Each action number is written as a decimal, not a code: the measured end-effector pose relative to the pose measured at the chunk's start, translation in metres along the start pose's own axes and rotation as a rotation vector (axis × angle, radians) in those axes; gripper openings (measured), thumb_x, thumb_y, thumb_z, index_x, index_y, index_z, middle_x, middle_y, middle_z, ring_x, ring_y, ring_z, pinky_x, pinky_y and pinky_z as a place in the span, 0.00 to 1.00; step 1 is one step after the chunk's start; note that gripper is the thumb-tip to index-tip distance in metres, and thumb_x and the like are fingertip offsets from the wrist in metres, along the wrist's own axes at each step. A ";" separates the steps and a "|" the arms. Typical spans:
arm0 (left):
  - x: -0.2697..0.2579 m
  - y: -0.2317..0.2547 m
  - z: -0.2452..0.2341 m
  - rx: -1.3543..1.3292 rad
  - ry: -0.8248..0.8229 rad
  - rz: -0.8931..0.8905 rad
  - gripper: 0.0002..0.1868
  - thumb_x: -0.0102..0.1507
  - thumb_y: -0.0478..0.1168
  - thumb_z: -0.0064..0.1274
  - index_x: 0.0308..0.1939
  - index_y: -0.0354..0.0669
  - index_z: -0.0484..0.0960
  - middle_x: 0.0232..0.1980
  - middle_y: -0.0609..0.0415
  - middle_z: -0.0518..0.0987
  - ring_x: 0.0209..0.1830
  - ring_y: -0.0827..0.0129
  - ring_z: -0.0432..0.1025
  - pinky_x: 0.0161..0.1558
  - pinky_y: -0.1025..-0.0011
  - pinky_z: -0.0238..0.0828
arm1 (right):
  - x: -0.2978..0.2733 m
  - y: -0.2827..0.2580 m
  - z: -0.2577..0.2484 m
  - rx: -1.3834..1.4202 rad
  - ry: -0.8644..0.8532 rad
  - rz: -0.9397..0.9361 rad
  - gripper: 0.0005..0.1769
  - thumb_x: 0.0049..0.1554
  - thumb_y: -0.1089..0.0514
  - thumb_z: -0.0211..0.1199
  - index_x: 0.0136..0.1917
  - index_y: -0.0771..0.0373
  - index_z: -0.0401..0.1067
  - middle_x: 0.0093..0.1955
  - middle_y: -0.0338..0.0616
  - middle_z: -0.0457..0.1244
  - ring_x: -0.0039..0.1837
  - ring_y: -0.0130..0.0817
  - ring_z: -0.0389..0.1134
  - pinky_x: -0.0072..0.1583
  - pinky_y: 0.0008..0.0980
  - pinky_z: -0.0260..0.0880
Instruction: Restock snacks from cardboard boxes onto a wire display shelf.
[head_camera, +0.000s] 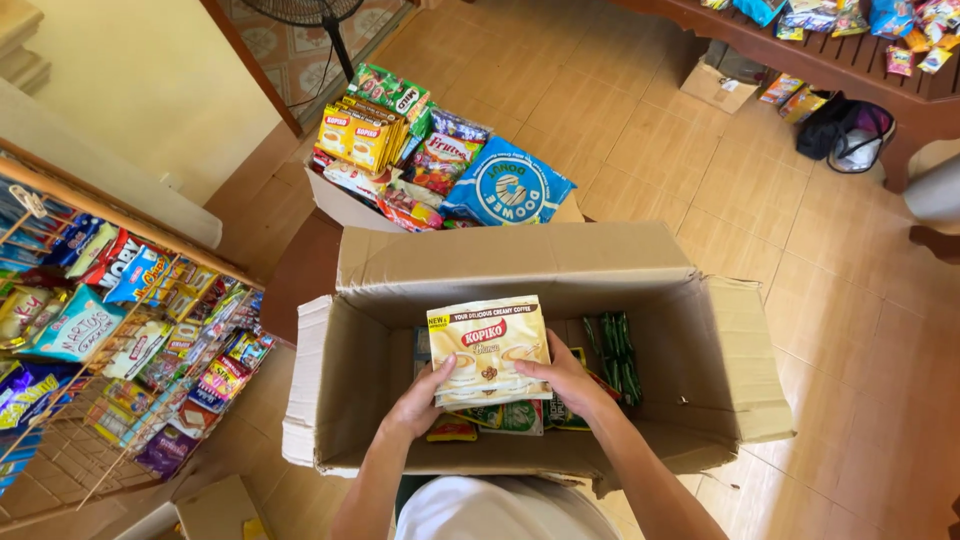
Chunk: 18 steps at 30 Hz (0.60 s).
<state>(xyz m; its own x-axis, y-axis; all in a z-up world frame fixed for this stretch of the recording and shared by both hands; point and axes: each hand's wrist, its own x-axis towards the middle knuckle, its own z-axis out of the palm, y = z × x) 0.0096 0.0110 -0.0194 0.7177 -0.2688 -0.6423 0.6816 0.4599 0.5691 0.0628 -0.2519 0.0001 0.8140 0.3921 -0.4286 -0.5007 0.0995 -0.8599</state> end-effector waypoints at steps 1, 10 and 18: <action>0.003 -0.003 -0.001 -0.007 0.008 -0.003 0.41 0.61 0.59 0.55 0.73 0.44 0.66 0.68 0.50 0.76 0.67 0.61 0.71 0.65 0.57 0.66 | 0.000 0.003 -0.001 0.000 -0.005 0.010 0.48 0.47 0.56 0.76 0.75 0.67 0.57 0.68 0.51 0.66 0.68 0.37 0.67 0.67 0.36 0.67; -0.007 -0.007 0.002 0.010 0.038 0.150 0.39 0.63 0.55 0.55 0.74 0.41 0.63 0.68 0.48 0.75 0.68 0.62 0.70 0.67 0.60 0.66 | 0.000 0.001 0.007 0.092 0.031 -0.016 0.48 0.44 0.61 0.76 0.73 0.67 0.58 0.64 0.54 0.67 0.64 0.42 0.70 0.64 0.43 0.71; -0.020 0.009 0.025 0.131 0.070 0.336 0.37 0.57 0.39 0.64 0.68 0.35 0.67 0.62 0.43 0.79 0.62 0.59 0.74 0.63 0.61 0.69 | 0.005 0.002 0.007 0.029 0.059 -0.074 0.48 0.46 0.59 0.76 0.75 0.65 0.57 0.67 0.52 0.66 0.67 0.39 0.68 0.67 0.39 0.68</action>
<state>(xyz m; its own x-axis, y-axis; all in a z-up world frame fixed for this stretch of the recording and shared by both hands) 0.0045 -0.0006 0.0113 0.8963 -0.0604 -0.4393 0.4251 0.3993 0.8123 0.0636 -0.2431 -0.0012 0.8647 0.3281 -0.3802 -0.4459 0.1534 -0.8818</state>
